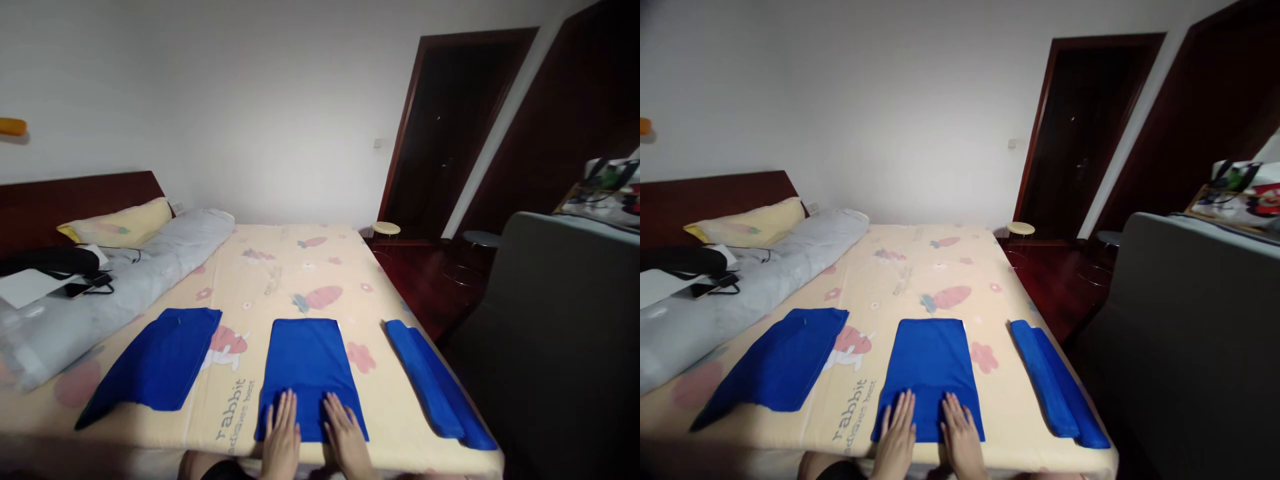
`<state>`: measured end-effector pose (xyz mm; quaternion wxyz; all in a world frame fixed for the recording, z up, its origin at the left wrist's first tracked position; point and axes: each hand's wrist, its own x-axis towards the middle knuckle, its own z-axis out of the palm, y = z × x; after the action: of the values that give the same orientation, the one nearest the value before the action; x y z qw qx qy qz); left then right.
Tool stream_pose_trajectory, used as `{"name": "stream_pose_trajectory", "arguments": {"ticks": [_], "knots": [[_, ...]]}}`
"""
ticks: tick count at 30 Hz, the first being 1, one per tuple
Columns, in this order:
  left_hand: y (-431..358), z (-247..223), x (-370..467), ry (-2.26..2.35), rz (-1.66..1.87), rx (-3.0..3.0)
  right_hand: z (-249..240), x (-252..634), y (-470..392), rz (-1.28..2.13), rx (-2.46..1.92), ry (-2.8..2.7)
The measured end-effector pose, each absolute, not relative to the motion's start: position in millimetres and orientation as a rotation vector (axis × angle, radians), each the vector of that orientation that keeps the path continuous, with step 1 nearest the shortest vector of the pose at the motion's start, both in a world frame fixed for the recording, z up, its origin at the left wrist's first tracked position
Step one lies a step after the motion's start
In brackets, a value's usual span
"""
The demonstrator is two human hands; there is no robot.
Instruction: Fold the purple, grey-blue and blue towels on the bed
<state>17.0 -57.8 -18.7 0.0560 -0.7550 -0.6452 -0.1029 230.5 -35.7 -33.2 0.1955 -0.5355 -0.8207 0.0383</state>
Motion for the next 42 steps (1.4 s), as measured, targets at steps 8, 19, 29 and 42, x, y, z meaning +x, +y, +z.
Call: {"name": "stream_pose_trajectory", "arguments": {"ticks": [8,19,29,42], "knots": [[-53,-32,15,-1.854,-0.328,-2.348,-47,222,-33,0.025,-1.423,-2.325],[-61,-41,-7,-1.904,-0.34,-2.351,-43,253,-35,0.311,-1.651,-2.255],[-14,-27,-8,-1.961,-0.292,-2.351,-10,230,1,0.43,-1.622,-2.283],[-11,-46,16,-1.596,-0.417,-2.389,-14,202,9,0.496,-1.432,-2.367]]}}
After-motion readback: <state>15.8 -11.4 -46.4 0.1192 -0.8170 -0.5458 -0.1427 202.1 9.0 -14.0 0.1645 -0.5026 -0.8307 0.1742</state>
